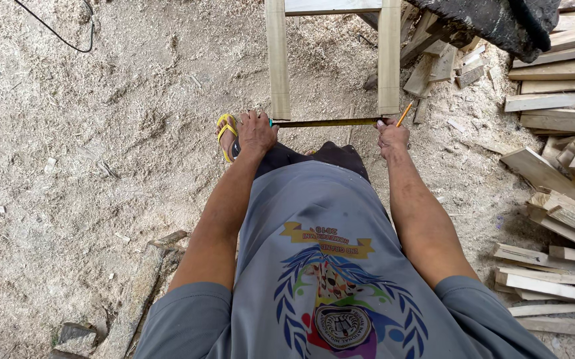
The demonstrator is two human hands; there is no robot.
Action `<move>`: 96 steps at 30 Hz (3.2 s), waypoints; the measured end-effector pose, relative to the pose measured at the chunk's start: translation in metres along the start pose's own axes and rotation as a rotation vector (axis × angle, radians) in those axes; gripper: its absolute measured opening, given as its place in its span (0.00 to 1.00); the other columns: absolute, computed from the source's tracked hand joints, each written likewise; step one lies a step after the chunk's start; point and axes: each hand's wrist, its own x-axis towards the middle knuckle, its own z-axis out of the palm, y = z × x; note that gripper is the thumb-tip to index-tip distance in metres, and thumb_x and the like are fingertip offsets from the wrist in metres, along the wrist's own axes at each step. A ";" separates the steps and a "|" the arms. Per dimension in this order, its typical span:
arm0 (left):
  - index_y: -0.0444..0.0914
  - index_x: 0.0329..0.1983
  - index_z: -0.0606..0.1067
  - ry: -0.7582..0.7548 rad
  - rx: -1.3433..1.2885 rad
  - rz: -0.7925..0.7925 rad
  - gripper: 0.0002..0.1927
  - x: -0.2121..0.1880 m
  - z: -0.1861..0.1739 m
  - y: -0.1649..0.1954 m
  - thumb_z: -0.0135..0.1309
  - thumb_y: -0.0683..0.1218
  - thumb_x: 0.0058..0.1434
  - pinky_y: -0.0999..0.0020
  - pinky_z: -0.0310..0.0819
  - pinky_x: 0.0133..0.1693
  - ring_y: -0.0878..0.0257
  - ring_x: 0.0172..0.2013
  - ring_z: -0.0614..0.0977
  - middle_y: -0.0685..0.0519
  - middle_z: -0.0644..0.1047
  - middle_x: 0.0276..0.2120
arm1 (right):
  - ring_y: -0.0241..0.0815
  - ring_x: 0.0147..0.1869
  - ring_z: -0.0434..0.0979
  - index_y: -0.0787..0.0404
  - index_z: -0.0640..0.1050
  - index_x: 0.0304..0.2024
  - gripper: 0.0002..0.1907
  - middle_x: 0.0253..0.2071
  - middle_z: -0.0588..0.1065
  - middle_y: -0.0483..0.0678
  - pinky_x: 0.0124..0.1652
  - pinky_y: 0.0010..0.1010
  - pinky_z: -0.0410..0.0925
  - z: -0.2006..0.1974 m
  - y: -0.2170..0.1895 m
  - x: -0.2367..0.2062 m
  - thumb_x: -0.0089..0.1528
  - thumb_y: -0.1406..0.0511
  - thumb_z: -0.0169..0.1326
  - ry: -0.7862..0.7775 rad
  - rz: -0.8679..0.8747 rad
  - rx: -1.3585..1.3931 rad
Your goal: The person measures a plywood panel with a tape measure and marks a cut line with a pencil. They then hold the panel on a work beam and saw along the marked line with a hand saw, and finally lift the cut panel and place it onto a wooden frame.
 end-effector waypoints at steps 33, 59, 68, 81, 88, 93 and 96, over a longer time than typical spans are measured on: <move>0.34 0.37 0.77 -0.132 -0.294 -0.112 0.25 0.254 -0.189 -0.267 0.53 0.62 0.61 0.44 0.73 0.48 0.36 0.43 0.80 0.33 0.80 0.38 | 0.28 0.14 0.55 0.59 0.78 0.37 0.05 0.30 0.79 0.47 0.14 0.23 0.49 0.388 -0.106 -0.011 0.64 0.64 0.59 -0.265 0.045 0.124; 0.33 0.51 0.78 -0.373 -0.074 0.237 0.35 0.576 -0.243 -0.113 0.48 0.69 0.64 0.45 0.71 0.54 0.35 0.51 0.78 0.31 0.79 0.47 | 0.44 0.41 0.82 0.60 0.83 0.47 0.15 0.37 0.82 0.52 0.43 0.37 0.72 0.403 -0.278 0.195 0.63 0.59 0.62 0.514 -0.223 -0.282; 0.34 0.36 0.82 -0.556 -0.086 0.194 0.26 0.664 -0.281 -0.066 0.49 0.61 0.59 0.49 0.74 0.51 0.40 0.45 0.83 0.35 0.82 0.41 | 0.39 0.35 0.78 0.57 0.81 0.44 0.10 0.32 0.79 0.47 0.36 0.35 0.71 0.441 -0.248 0.173 0.61 0.64 0.62 0.616 0.015 -0.089; 0.30 0.48 0.80 -0.529 -0.058 0.083 0.25 0.648 -0.276 -0.012 0.51 0.53 0.56 0.53 0.75 0.55 0.42 0.51 0.82 0.33 0.80 0.48 | 0.38 0.29 0.82 0.57 0.85 0.28 0.21 0.26 0.82 0.46 0.34 0.32 0.72 0.486 -0.224 0.139 0.55 0.47 0.66 0.033 0.147 -0.311; 0.30 0.51 0.78 -0.483 -0.036 0.016 0.27 0.638 -0.250 -0.013 0.51 0.56 0.58 0.51 0.73 0.56 0.41 0.53 0.81 0.33 0.79 0.50 | 0.57 0.33 0.78 0.62 0.81 0.32 0.22 0.27 0.78 0.57 0.36 0.46 0.69 0.432 -0.245 0.186 0.65 0.51 0.56 0.694 -0.223 -0.460; 0.30 0.51 0.78 -0.418 -0.047 -0.009 0.29 0.633 -0.244 -0.009 0.52 0.57 0.58 0.51 0.73 0.55 0.41 0.53 0.80 0.33 0.79 0.50 | 0.48 0.30 0.76 0.61 0.77 0.31 0.22 0.25 0.76 0.52 0.31 0.42 0.66 0.433 -0.268 0.205 0.69 0.51 0.51 0.498 -0.340 -0.311; 0.29 0.50 0.78 -0.361 -0.074 0.022 0.27 0.631 -0.245 -0.001 0.52 0.56 0.59 0.49 0.73 0.55 0.39 0.53 0.80 0.32 0.79 0.50 | 0.38 0.35 0.78 0.57 0.80 0.33 0.22 0.32 0.78 0.44 0.33 0.32 0.72 0.446 -0.278 0.209 0.69 0.50 0.46 0.311 -0.509 -0.148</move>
